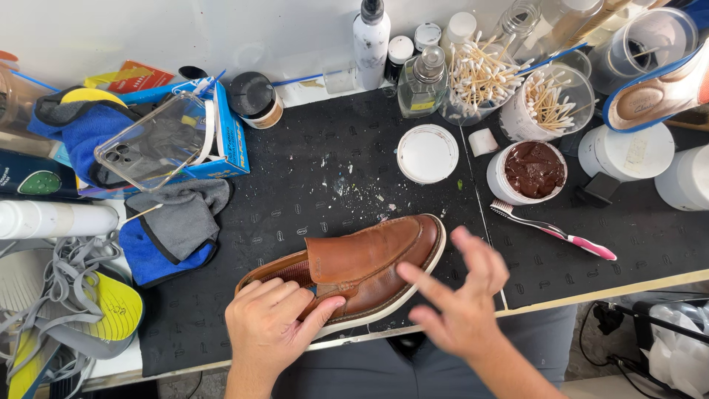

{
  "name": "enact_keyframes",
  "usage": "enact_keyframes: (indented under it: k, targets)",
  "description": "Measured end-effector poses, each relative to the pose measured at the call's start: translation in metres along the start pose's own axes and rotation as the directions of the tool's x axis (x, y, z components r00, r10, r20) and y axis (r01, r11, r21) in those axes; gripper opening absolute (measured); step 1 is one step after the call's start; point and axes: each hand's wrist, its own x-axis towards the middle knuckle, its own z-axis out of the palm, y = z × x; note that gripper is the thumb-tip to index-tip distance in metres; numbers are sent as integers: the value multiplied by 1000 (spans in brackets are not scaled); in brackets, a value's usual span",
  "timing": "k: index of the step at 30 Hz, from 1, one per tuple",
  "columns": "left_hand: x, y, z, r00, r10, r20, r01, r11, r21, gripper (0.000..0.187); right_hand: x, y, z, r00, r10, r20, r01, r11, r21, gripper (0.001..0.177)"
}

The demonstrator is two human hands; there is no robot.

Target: The person cleans a brown leather shoe with a white sole using a toothbrush and a sponge. They apply a dark brown substance from a container onto the shoe and rub it in, then wipe the surface with a blue sponge.

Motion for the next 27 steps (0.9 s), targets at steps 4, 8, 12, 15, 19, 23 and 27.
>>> enact_keyframes:
  k: [4, 8, 12, 15, 19, 23, 27]
  targets:
    - [-3, -1, 1, 1000, -9, 2, 9, 1000, 15, 52, 0, 5, 1, 988, 151, -42, -154, 986, -66, 46]
    - [-4, 3, 1, 1000, 15, -8, -14, 1000, 23, 50, -2, -8, 3, 1000, -11, -3, 11, 999, 43, 51]
    - [-8, 7, 2, 999, 34, -32, -33, 998, 48, 47, 1, -5, 3, 1000, 28, -2, -28, 1000, -11, 44]
    - [-10, 6, 4, 998, 45, -48, -43, 998, 50, 48, 0, 5, 3, 992, 114, -53, -116, 992, -44, 44]
    - [-12, 9, 4, 998, 52, -44, -49, 997, 63, 47, -12, 1, 5, 999, -36, 0, 35, 998, 57, 50]
    - [-13, 9, 4, 993, 96, -64, -91, 993, 70, 44, -11, 0, 6, 999, -7, -32, 15, 965, 263, 53]
    - [-27, 11, 6, 966, 202, -161, -190, 978, 89, 39, 0, 10, 3, 978, 165, 128, -200, 567, 799, 97]
